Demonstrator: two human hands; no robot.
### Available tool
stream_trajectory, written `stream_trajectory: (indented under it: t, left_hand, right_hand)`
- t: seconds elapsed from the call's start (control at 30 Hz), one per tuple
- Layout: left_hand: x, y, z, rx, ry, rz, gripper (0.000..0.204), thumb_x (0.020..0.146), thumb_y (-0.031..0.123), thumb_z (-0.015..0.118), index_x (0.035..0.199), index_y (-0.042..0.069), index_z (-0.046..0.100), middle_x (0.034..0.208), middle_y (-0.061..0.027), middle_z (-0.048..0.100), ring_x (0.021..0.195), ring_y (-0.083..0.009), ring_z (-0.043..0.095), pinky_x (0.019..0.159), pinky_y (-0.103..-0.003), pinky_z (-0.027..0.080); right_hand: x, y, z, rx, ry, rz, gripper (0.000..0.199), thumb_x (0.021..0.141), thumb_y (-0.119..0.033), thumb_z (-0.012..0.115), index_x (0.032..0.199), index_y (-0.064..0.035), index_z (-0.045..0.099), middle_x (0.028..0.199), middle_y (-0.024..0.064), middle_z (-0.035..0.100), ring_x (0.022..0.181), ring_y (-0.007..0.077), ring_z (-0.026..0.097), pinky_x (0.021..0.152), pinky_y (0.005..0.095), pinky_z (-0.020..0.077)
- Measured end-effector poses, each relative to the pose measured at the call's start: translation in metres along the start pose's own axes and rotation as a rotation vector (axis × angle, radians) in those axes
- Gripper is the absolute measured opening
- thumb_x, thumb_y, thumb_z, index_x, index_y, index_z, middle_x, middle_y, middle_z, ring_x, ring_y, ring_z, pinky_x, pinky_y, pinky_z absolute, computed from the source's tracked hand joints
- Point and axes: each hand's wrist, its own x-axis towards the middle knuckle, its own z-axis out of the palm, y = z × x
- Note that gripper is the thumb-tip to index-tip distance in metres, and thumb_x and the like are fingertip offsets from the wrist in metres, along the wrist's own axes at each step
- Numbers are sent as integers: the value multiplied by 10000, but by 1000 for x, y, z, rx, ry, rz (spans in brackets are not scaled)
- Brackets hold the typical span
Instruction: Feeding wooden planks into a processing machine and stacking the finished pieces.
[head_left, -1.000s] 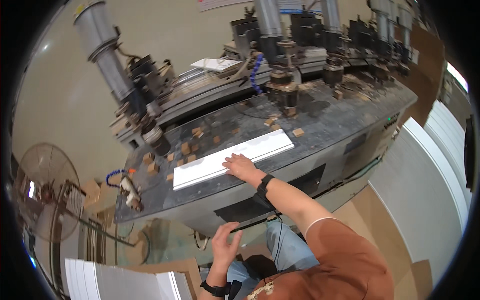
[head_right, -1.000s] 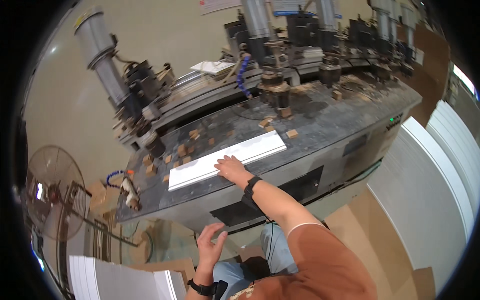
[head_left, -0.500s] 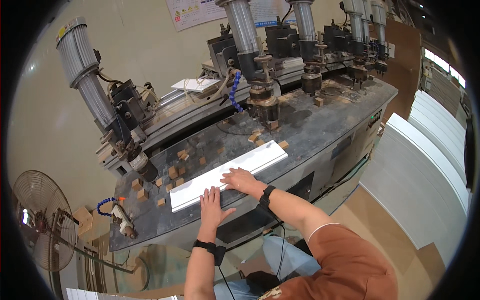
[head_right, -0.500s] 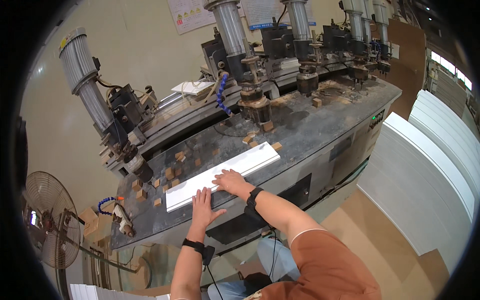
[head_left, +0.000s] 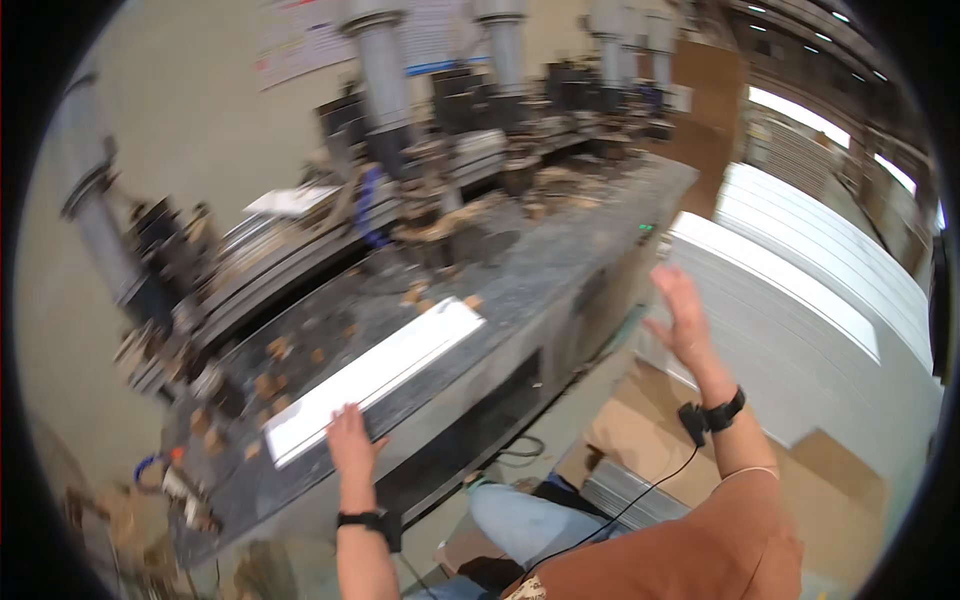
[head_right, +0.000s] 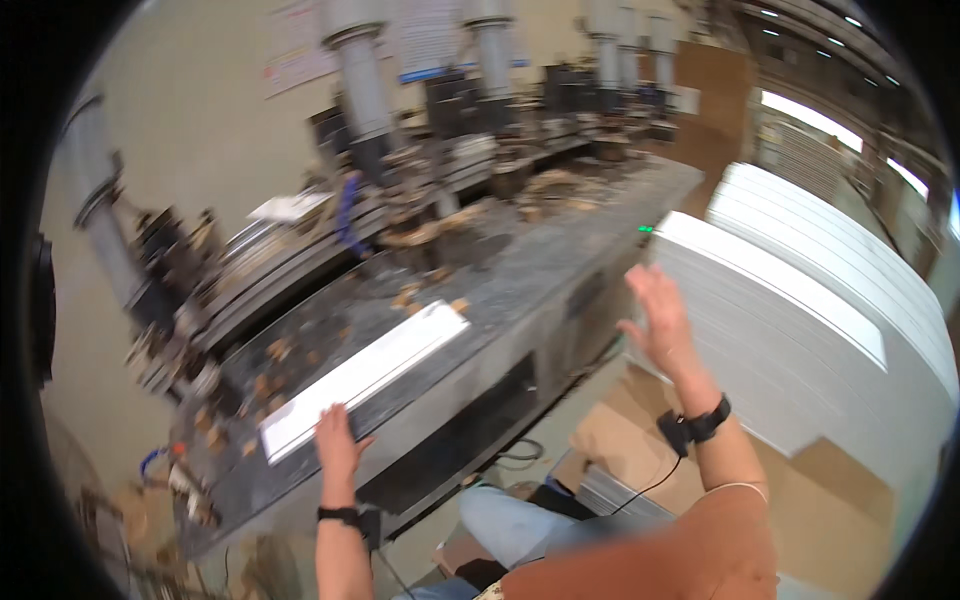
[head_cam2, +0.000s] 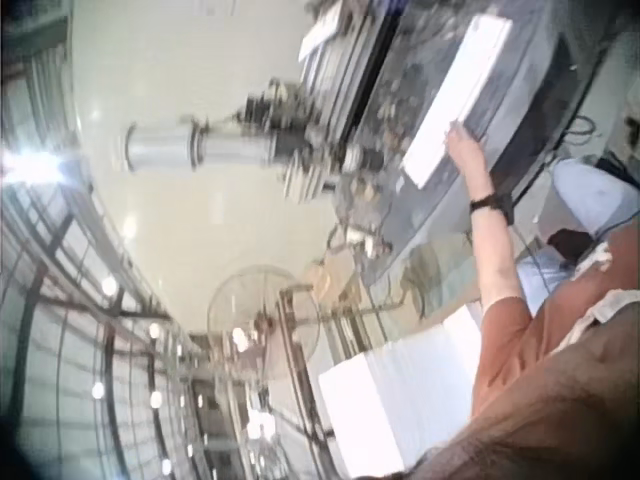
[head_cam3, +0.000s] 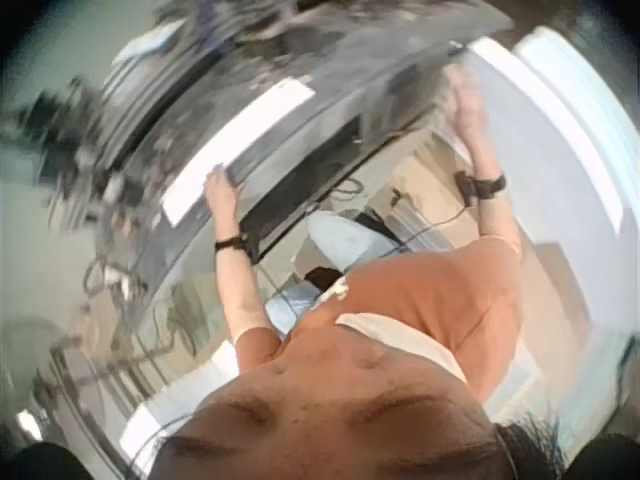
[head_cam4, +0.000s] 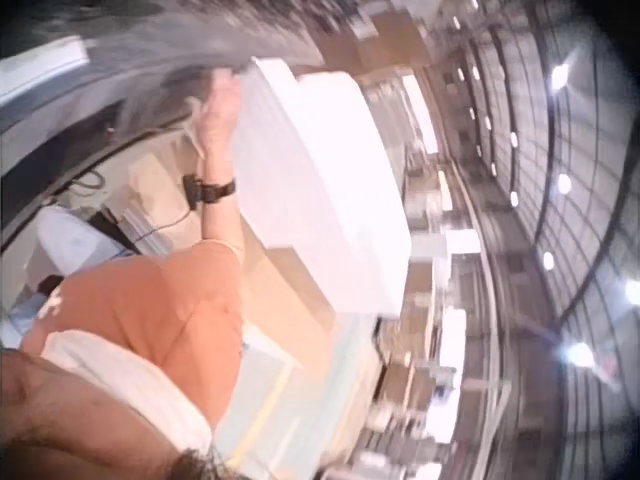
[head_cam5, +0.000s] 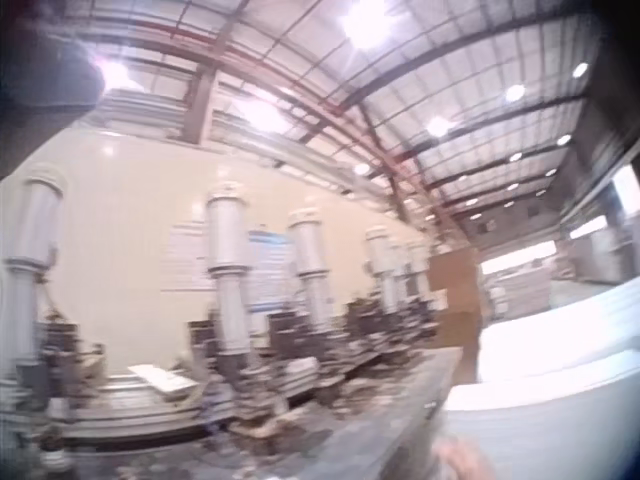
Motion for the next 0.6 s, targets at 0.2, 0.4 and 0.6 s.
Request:
stream_trajectory:
  t: [0.2,0.4,0.6]
  left_hand:
    - [-9,-10,-11,-29,-82,-79,978,562,255,872,1383,57,379,1436,-147,377,1349,-368,306,1110,-496,234]
    - [-7,6,-8,-54,-129,-98,990,553,216,874,1391,66,369,1448,-139,357,1364,-366,279,1119,-506,220]
    - [-12,-10,-9,-76,-34,-74,932,554,268,873,1346,58,430,1376,-165,456,1310,-365,368,1108,-467,258]
  right_hand:
    - [-34,116,-159,-752,132,332,739,701,-340,786,1306,-55,474,1336,143,496,1283,369,409,1050,562,318]
    - [-69,156,-186,-663,-275,597,776,697,-594,707,1190,-15,555,1196,165,586,1159,319,524,998,502,393]
    - [-60,148,-145,-554,-77,237,451,643,-135,775,1040,-28,589,1066,169,632,1022,348,590,901,392,484]
